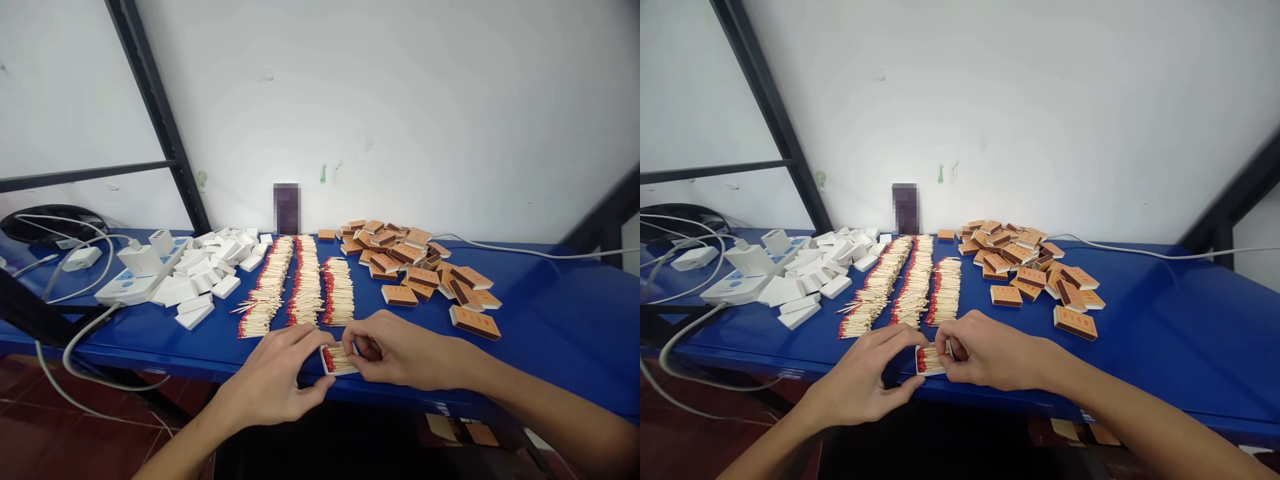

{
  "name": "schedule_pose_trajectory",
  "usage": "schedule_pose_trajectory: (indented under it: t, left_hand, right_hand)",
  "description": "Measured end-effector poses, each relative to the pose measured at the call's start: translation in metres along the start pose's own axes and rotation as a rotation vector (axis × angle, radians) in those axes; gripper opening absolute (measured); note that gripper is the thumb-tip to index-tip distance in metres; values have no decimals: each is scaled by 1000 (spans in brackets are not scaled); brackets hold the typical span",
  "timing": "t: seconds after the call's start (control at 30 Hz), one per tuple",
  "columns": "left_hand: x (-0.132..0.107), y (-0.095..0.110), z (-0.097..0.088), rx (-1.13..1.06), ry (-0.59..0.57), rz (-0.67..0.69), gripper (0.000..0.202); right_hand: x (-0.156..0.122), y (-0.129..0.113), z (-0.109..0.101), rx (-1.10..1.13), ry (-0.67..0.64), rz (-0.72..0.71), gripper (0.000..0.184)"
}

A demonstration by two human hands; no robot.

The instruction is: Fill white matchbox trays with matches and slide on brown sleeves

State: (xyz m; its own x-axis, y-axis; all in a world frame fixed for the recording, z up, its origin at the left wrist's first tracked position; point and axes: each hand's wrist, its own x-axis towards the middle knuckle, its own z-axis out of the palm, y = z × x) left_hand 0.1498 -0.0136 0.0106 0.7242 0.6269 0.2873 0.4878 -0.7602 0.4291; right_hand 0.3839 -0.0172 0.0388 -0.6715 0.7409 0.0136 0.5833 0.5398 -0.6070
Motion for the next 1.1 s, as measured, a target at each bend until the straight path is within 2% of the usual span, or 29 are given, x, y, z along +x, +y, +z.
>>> schedule_pose_trajectory:
  t: [0.1, 0.23, 0.33, 0.47, 0.7, 0.9, 1.1]
  left_hand:
    - [0, 0, 1, 19, 0, 7, 27]
    - [0, 1, 1, 30, 3, 24, 19]
    - [0, 1, -1, 23, -2, 46, 15]
    - [-1, 0, -2, 11, -1, 62, 14]
    - [0, -3, 1, 7, 6, 120, 17]
    - [1, -3, 1, 16, 2, 103, 19]
    - [0, -3, 1, 13, 7, 97, 19]
  right_hand:
    - [0, 1, -1, -61, 24, -1, 5]
    - [2, 7, -3, -277, 124, 55, 8]
    - [5, 15, -2, -374, 128, 82, 11]
    - [9, 21, 0, -378, 133, 64, 16]
    - [13, 19, 0, -327, 144, 49, 17]
    - [15, 21, 2, -329, 163, 54, 19]
    - [15, 24, 2, -324, 167, 62, 14]
